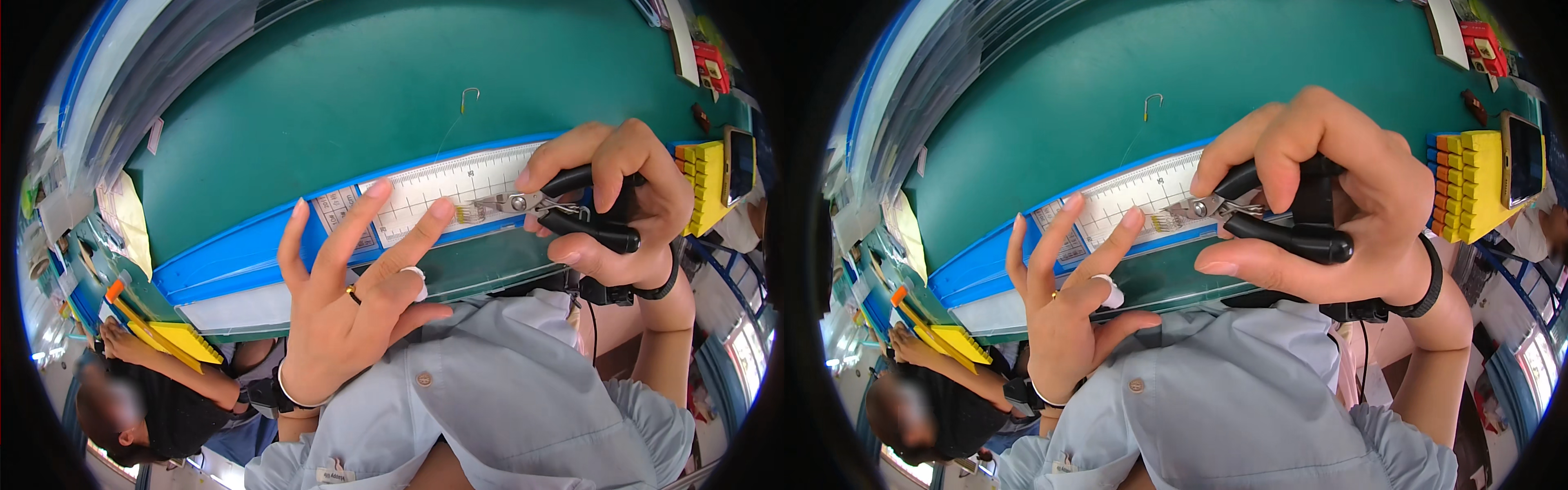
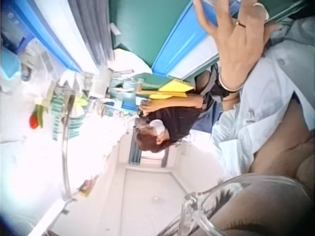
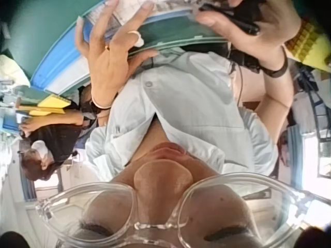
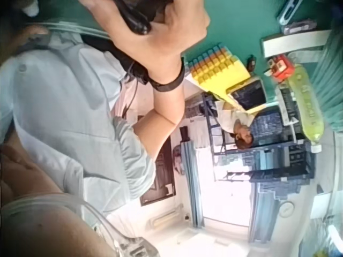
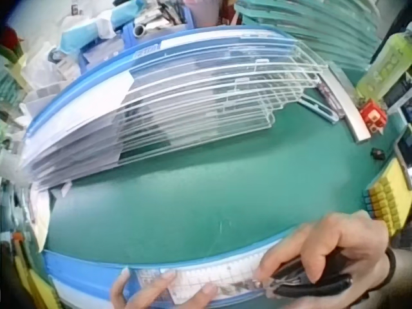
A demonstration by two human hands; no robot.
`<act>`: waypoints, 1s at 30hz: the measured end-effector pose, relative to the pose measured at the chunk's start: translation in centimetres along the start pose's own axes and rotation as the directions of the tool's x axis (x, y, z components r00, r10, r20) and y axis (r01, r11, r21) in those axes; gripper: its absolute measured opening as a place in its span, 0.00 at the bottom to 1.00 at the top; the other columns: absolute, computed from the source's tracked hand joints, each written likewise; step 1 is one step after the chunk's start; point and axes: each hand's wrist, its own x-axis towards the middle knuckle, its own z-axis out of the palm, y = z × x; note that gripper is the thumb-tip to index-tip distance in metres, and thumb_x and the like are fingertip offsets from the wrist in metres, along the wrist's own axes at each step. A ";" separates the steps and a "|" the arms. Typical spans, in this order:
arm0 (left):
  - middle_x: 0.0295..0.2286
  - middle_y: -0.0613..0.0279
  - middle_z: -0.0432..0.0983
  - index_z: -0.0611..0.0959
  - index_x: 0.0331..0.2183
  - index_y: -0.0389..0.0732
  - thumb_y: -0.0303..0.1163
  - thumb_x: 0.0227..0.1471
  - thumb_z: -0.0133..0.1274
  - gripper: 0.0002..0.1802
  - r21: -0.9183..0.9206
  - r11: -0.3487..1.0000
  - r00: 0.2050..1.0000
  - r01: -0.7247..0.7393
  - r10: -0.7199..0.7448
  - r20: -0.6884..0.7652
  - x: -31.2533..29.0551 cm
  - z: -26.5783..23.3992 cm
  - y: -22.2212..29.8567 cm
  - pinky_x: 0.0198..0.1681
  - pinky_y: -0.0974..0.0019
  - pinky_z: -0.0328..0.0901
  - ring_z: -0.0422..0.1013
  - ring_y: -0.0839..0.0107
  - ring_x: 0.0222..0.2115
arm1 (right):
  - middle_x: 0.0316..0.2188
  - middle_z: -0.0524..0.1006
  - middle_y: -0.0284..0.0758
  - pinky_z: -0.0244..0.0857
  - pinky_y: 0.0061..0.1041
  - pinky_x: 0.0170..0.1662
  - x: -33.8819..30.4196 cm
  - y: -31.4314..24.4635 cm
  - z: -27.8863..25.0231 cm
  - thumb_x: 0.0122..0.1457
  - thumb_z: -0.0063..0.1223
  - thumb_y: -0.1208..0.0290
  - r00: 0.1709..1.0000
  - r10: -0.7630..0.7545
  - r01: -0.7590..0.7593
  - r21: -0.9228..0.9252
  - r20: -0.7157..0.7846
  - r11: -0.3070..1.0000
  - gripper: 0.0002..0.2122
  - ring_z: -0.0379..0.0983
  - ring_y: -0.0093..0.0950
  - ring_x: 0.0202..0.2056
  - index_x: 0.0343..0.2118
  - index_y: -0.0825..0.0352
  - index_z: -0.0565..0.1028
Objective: Cutting and positioning small electronic components on a measurement guide.
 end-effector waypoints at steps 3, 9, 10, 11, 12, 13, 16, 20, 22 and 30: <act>0.52 0.72 0.77 0.65 0.23 0.45 0.56 0.38 0.59 0.28 0.052 0.998 0.997 0.017 -0.021 0.074 0.0 0.1 0.0 0.64 0.37 0.43 0.57 0.54 0.62 | 0.35 0.78 0.56 0.78 0.24 0.31 0.0 0.1 -0.2 0.49 0.71 0.71 0.999 -0.049 0.051 -0.070 0.021 0.996 0.22 0.77 0.30 0.33 0.30 0.66 0.62; 0.52 0.72 0.77 0.66 0.28 0.46 0.57 0.42 0.57 0.26 0.097 0.995 0.998 -0.007 0.001 0.065 -0.3 0.7 -0.4 0.63 0.35 0.42 0.56 0.51 0.63 | 0.35 0.78 0.55 0.78 0.24 0.31 0.2 -0.1 -0.2 0.51 0.68 0.72 0.997 -0.068 0.070 -0.111 0.025 0.991 0.19 0.76 0.29 0.33 0.29 0.65 0.61; 0.52 0.72 0.77 0.65 0.31 0.47 0.56 0.43 0.56 0.26 0.083 0.996 0.999 -0.030 0.027 0.034 -0.3 1.0 -0.5 0.63 0.35 0.42 0.55 0.51 0.63 | 0.35 0.78 0.55 0.78 0.23 0.31 0.0 -0.4 -0.2 0.51 0.67 0.72 0.999 -0.044 0.045 -0.117 0.011 0.992 0.19 0.76 0.28 0.33 0.29 0.65 0.61; 0.52 0.71 0.77 0.64 0.33 0.48 0.56 0.45 0.56 0.26 0.070 0.996 0.999 -0.053 0.053 0.002 -0.3 1.1 -0.5 0.63 0.34 0.42 0.55 0.50 0.63 | 0.34 0.78 0.54 0.78 0.23 0.31 -0.2 -0.6 -0.2 0.52 0.66 0.73 1.000 -0.020 0.020 -0.122 -0.004 0.992 0.18 0.76 0.28 0.33 0.29 0.65 0.61; 0.52 0.71 0.77 0.64 0.33 0.48 0.56 0.45 0.56 0.26 0.071 0.996 0.999 -0.054 0.054 0.003 -0.3 1.0 -0.3 0.63 0.34 0.42 0.55 0.50 0.63 | 0.34 0.78 0.54 0.78 0.23 0.31 -0.4 -0.8 -0.2 0.52 0.66 0.73 1.000 -0.021 0.020 -0.122 -0.005 0.992 0.18 0.76 0.28 0.33 0.29 0.65 0.61; 0.52 0.71 0.77 0.63 0.35 0.49 0.55 0.45 0.55 0.27 0.068 0.997 0.999 -0.040 0.038 0.033 -0.3 0.9 -0.3 0.63 0.34 0.42 0.55 0.49 0.63 | 0.34 0.78 0.54 0.78 0.23 0.30 -0.4 -0.8 -0.2 0.52 0.65 0.73 1.000 -0.006 0.004 -0.125 -0.016 0.992 0.17 0.76 0.28 0.33 0.29 0.65 0.61; 0.53 0.70 0.76 0.63 0.37 0.50 0.54 0.45 0.55 0.27 0.065 0.998 0.998 -0.025 0.021 0.066 -0.2 0.8 -0.2 0.63 0.33 0.42 0.55 0.48 0.63 | 0.34 0.78 0.54 0.78 0.23 0.30 -0.4 -1.0 -0.1 0.52 0.64 0.74 1.000 0.013 -0.016 -0.132 -0.025 0.991 0.17 0.75 0.28 0.33 0.29 0.64 0.61; 0.53 0.70 0.76 0.63 0.37 0.50 0.54 0.45 0.55 0.26 0.063 0.998 0.998 -0.021 0.018 0.055 -0.2 0.8 -0.2 0.62 0.33 0.41 0.54 0.48 0.64 | 0.34 0.78 0.54 0.78 0.24 0.30 -0.3 -1.0 0.0 0.52 0.63 0.75 1.000 0.013 -0.016 -0.139 -0.023 0.990 0.16 0.76 0.28 0.34 0.29 0.64 0.61; 0.53 0.70 0.76 0.63 0.36 0.50 0.53 0.45 0.56 0.26 0.058 0.998 0.999 -0.022 0.019 0.047 -0.2 0.9 -0.2 0.62 0.32 0.41 0.54 0.48 0.63 | 0.34 0.78 0.54 0.78 0.24 0.30 -0.3 -1.0 -0.2 0.52 0.63 0.76 1.000 0.001 -0.002 -0.149 -0.012 0.989 0.16 0.76 0.28 0.34 0.29 0.64 0.61; 0.51 0.67 0.78 0.62 0.32 0.46 0.50 0.47 0.58 0.25 0.103 0.993 0.998 -0.055 0.051 0.034 -0.3 0.9 -0.1 0.64 0.31 0.42 0.56 0.48 0.62 | 0.36 0.77 0.56 0.77 0.24 0.32 -0.3 -0.4 -0.1 0.50 0.66 0.78 0.999 -0.031 0.032 -0.094 0.015 0.995 0.18 0.77 0.28 0.32 0.30 0.65 0.61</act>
